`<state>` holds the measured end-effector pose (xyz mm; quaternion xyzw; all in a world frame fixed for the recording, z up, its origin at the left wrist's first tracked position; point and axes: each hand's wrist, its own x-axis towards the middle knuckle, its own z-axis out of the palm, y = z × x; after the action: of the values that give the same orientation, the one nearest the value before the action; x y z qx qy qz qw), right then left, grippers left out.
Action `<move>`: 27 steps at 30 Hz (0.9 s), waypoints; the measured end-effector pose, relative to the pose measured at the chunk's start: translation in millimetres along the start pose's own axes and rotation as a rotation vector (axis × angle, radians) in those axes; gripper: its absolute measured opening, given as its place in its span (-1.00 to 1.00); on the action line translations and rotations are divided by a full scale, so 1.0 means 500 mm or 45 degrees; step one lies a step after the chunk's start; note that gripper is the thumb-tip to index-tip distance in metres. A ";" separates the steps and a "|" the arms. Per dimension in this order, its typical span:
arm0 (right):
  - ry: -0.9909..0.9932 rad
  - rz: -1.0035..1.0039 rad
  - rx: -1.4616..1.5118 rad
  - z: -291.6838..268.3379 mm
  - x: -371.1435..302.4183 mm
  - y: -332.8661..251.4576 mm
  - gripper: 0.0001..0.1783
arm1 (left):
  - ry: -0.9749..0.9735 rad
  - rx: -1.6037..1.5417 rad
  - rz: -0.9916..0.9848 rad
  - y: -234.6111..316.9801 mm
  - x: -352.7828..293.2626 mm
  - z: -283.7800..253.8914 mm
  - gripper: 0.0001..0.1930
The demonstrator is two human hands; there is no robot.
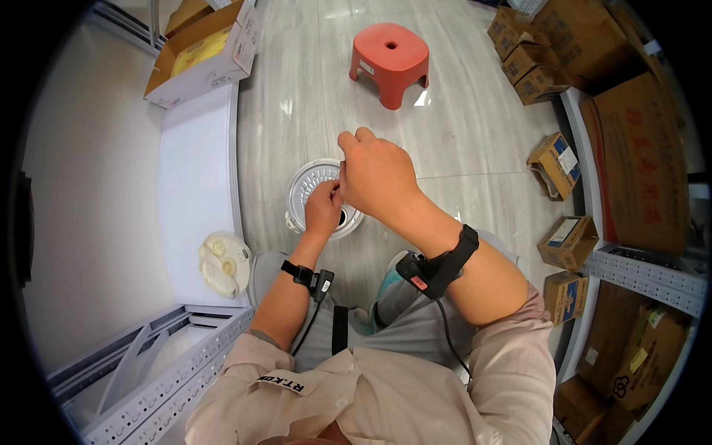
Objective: The person uses a screwdriver to remove screws from the top cover of a white appliance, then lifts the cover off to reveal the interior. The person continues to unscrew components inside the appliance.
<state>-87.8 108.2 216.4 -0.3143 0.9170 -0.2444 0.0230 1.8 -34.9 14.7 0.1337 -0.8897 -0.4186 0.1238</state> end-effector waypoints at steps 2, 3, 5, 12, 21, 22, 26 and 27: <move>-0.011 -0.006 -0.011 0.004 0.002 -0.002 -0.76 | 0.014 -0.150 -0.107 -0.011 0.000 0.001 -0.85; -0.015 -0.008 -0.016 0.005 0.002 -0.002 -0.76 | 0.021 -0.225 -0.159 -0.017 0.001 0.001 -0.84; -0.038 0.003 -0.039 0.009 0.004 0.001 -0.77 | 0.046 -0.329 -0.261 -0.027 0.002 -0.002 -0.84; 0.001 0.016 -0.058 0.011 -0.001 0.004 -0.86 | 0.022 -0.698 -0.531 -0.063 0.016 -0.030 -0.81; -0.045 -0.011 -0.053 0.021 -0.007 0.009 -0.87 | -0.138 -0.114 -0.189 -0.036 -0.005 -0.032 -0.83; -0.040 -0.019 -0.054 0.020 -0.006 0.009 -0.87 | -0.130 -0.088 -0.150 -0.038 -0.006 -0.031 -0.83; -0.034 -0.027 -0.067 0.019 -0.006 0.009 -0.88 | -0.100 -0.195 -0.232 -0.046 -0.006 -0.030 -0.83; -0.037 -0.024 -0.071 0.019 -0.006 0.010 -0.88 | -0.100 -0.215 -0.273 -0.044 -0.004 -0.033 -0.84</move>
<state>-86.3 109.3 205.6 -0.3270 0.9201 -0.2142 0.0253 12.1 -59.3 7.4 0.2008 -0.8360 -0.5078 0.0543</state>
